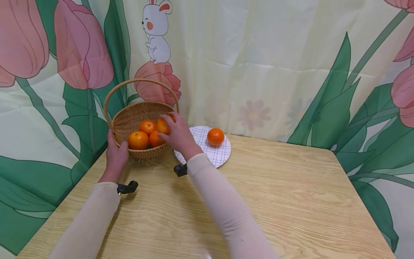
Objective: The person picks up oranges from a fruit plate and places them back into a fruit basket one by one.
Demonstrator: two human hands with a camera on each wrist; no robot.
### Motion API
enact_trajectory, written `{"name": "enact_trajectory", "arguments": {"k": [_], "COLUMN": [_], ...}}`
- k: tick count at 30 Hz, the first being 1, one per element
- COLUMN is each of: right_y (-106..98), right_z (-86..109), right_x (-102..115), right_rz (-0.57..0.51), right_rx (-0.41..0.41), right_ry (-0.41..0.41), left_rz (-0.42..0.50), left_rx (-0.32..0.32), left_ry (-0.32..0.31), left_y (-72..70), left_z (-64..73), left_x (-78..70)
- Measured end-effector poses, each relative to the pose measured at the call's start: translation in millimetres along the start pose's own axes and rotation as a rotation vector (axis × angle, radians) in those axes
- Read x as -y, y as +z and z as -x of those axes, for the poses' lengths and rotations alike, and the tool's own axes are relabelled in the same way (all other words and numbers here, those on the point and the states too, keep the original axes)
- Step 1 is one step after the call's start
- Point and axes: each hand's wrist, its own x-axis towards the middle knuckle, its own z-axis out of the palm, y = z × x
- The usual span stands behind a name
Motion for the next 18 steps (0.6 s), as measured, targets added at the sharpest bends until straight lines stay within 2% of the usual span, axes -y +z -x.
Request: {"name": "enact_trajectory", "arguments": {"k": [12,18], "right_y": [12,13], "right_z": [-1.5,0.4], "right_x": [8,9], "right_rz": [0.026,0.08], "right_rx": [0.051,0.069], "right_ry": [-0.002,-0.042], "left_rz": [-0.008,-0.007], "left_rx": [-0.003,-0.003], "left_ry": [0.012,0.016], "left_y": [-0.5,-1.0], "left_z": [1.6,1.6], "left_x": [-1.7,-2.1]}}
